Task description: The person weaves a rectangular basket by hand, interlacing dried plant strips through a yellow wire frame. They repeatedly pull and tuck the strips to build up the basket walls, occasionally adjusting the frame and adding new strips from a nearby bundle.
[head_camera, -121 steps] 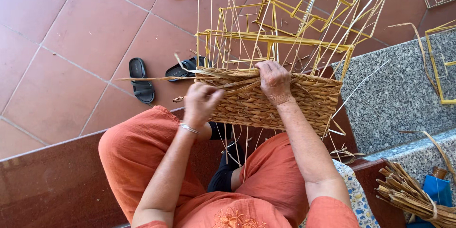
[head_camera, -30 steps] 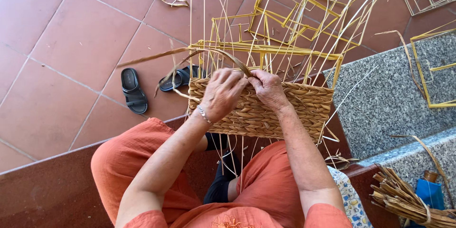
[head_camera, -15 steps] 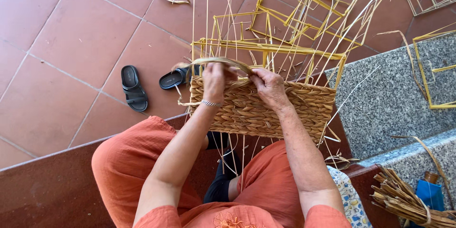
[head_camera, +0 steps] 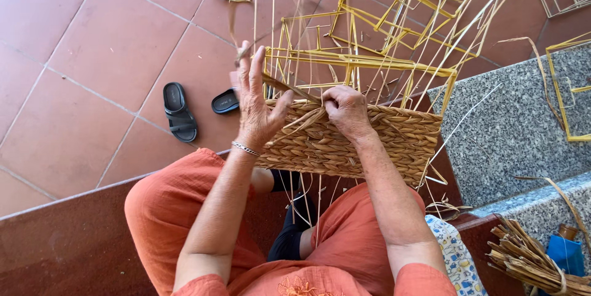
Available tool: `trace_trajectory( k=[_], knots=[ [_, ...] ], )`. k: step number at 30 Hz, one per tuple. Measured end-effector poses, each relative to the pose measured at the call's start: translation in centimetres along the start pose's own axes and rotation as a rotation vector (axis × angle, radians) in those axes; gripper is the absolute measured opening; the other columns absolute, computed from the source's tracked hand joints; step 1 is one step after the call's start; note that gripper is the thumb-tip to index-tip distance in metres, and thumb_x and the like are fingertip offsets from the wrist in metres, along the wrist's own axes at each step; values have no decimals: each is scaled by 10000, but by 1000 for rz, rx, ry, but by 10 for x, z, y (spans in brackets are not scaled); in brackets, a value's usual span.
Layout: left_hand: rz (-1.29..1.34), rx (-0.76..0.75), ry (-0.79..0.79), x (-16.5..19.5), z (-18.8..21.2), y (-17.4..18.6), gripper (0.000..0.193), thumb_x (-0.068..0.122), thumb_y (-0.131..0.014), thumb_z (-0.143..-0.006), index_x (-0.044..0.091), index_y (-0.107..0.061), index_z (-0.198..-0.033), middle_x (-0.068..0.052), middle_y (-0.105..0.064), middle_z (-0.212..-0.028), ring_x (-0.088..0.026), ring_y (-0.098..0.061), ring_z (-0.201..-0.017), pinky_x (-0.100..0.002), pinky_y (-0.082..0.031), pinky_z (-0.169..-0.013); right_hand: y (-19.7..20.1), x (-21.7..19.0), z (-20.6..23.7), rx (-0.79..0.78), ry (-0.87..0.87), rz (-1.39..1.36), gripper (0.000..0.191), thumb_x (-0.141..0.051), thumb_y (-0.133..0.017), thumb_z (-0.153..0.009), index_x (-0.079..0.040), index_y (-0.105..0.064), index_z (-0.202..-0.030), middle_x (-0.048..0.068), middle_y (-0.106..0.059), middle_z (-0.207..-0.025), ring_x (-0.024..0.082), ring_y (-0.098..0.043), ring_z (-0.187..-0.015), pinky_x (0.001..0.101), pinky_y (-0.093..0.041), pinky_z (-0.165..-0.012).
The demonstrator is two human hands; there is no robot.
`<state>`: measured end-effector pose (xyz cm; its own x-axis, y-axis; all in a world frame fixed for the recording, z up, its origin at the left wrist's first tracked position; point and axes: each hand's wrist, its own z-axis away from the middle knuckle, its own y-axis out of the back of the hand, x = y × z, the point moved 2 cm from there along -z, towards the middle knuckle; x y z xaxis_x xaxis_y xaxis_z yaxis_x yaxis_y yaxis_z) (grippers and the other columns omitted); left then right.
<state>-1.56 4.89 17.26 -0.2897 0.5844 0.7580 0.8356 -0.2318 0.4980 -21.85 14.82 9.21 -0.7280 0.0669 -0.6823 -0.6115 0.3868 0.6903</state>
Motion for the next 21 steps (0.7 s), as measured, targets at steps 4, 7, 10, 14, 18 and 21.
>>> trace_trajectory(
  k=[4,7,10,14,18,21],
  knots=[
    [-509,-241,-47,-25,4,-4,572,257,-873,-704,195,-676,-1237,-158,-260,-1661,-392,-153,-1539,-704,-12,-1189,7,-5,1,-57,4,19,82,-55,-742,-856,-102,-782,-909,58,-780,-891,184,-727,-837,337,-597,-793],
    [-586,-260,-126,-46,18,-14,302,223,-876,-725,223,-711,-978,-95,-324,-1658,-362,-218,-1544,-690,-27,-1218,7,-12,2,-22,-69,23,60,-129,-796,-877,-85,-774,-912,82,-770,-856,194,-718,-790,350,-589,-737],
    [-561,-201,-122,-65,31,-21,237,191,-880,-752,218,-708,-913,-67,-387,-1622,-331,-302,-1527,-640,-78,-1260,4,-16,3,50,-126,-71,80,-129,-753,-952,-78,-746,-1015,82,-756,-882,163,-726,-794,311,-605,-705],
    [-294,-70,19,-82,46,-20,243,165,-882,-751,200,-715,-923,-146,-363,-1590,-358,-343,-1452,-531,-278,-1188,23,1,24,154,-212,-205,157,-111,-718,-977,-73,-722,-1129,51,-710,-838,132,-647,-672,285,-542,-543],
    [-62,26,248,-98,53,-18,232,152,-884,-813,120,-688,-934,-176,-524,-1338,-243,-521,-1161,-388,-481,-990,73,46,80,570,-453,-148,120,-106,-722,-992,-78,-739,-1108,36,-678,-963,101,-628,-764,264,-562,-627],
    [151,-83,477,-108,49,-22,210,164,-848,-887,81,-679,-979,-94,-704,-1024,-130,-633,-883,-282,-552,-825,103,76,121,759,-409,221,261,-80,-781,-915,-20,-726,-1163,102,-641,-1068,200,-603,-906,335,-542,-799]
  ],
)
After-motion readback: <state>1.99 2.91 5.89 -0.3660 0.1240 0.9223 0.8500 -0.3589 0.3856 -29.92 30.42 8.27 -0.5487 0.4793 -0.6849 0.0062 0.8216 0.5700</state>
